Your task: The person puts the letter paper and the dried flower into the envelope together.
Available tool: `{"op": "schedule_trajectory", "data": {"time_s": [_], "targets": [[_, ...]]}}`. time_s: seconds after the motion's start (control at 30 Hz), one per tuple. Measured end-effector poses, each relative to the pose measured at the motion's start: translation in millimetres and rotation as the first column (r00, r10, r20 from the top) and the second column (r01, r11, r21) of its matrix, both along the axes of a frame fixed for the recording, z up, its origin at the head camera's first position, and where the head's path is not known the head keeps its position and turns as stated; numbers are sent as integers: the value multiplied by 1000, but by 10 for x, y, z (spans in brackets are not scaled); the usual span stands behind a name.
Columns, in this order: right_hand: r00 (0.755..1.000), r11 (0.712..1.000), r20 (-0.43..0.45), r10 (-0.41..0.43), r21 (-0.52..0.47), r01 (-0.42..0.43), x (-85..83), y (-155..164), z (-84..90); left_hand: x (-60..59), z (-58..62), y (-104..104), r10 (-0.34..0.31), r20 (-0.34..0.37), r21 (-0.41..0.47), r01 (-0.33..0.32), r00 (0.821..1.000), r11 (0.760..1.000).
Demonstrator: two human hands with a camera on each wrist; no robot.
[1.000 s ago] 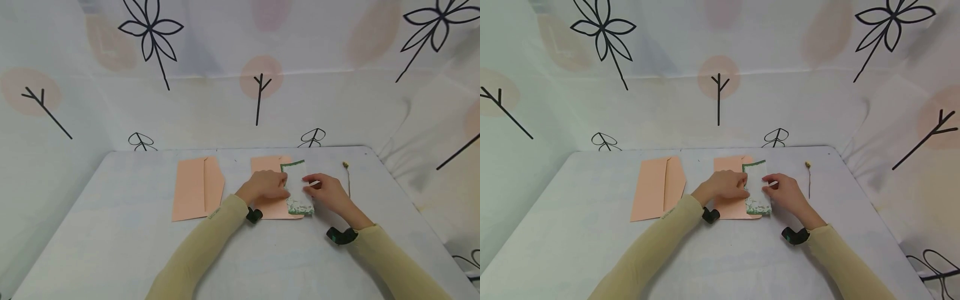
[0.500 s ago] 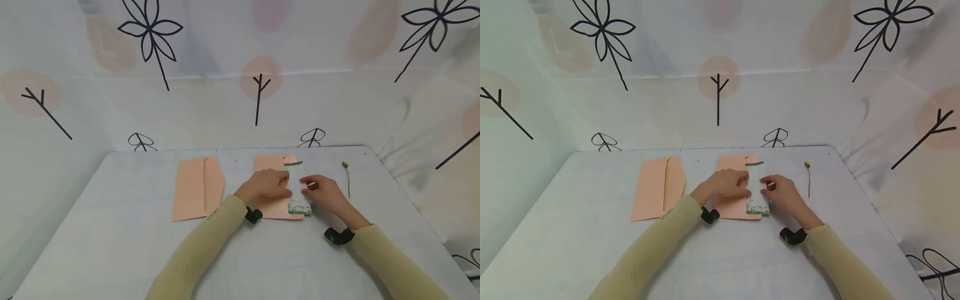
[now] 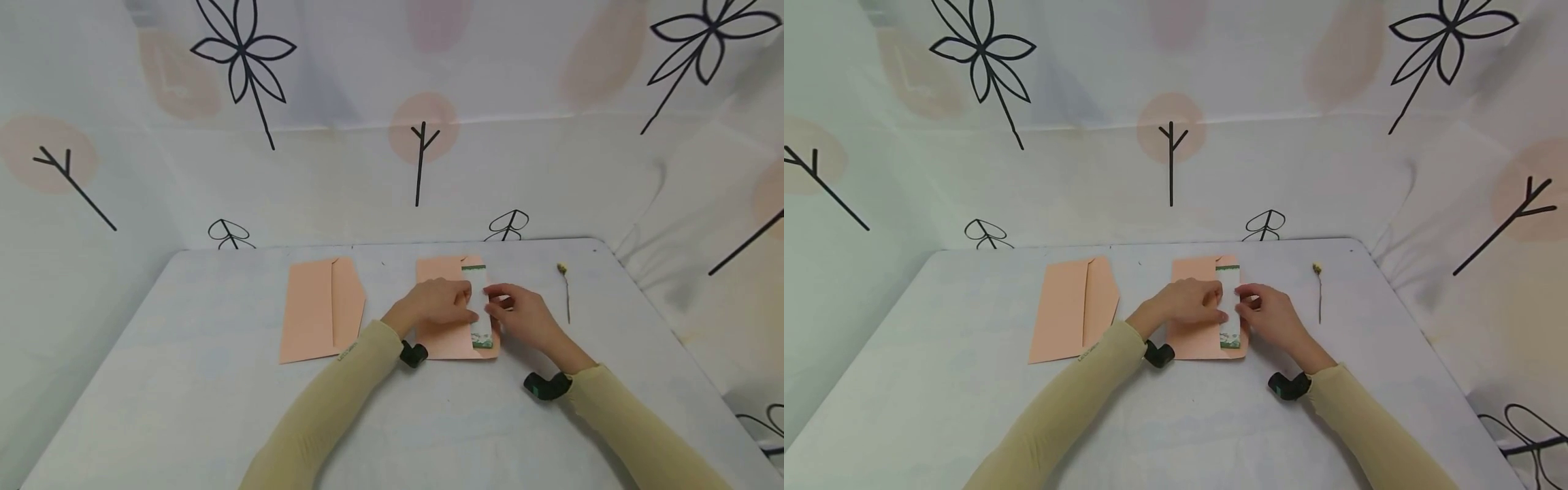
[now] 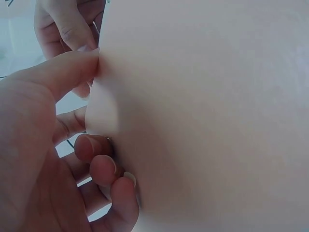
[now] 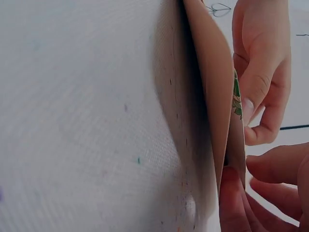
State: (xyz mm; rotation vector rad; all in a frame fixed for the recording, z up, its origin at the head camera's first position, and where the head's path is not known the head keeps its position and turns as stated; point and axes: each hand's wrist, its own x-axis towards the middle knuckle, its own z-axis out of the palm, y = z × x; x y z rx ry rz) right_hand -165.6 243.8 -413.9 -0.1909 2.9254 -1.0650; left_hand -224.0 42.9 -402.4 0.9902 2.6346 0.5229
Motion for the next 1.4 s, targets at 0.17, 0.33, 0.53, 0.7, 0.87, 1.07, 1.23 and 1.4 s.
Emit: {"op": "schedule_trajectory", "data": {"time_s": [0.17, 0.33, 0.53, 0.7, 0.87, 1.07, 1.23, 1.4], "targets": [[999, 999, -37, -15, -48, 14, 9, 19, 8, 8, 7, -10, 1, 27, 23, -1, 1000, 1000], [999, 998, -43, -6, -63, 3, -4, 8, -5, -2, -20, -24, -1, 40, 53, -2, 999, 999], [999, 997, -50, 9, -74, -13, -22, -43, -20, -20, -26, -33, 2, 43, 68, -5, 999, 998], [999, 995, -47, 25, -91, -29, -28, -70, -39, -25, -18, -32, -2, 47, 58, -1, 999, 998], [999, 993, -28, 41, -112, -44, -21, -99, -60, -6, -7, -40, -9, 45, 63, 6, 999, 998], [999, 993, -2, 45, -111, -45, -31, -123, -83, -2, -15, -47, -12, 35, 61, 10, 999, 998], [998, 991, 3, 55, -126, -54, -31, -119, -91, -2, -24, -48, -4, 33, 61, 2, 999, 998], [997, 982, 20, 75, -173, -70, -27, -109, -107, -5, -35, -46, -8, 38, 71, 5, 999, 997]]}}
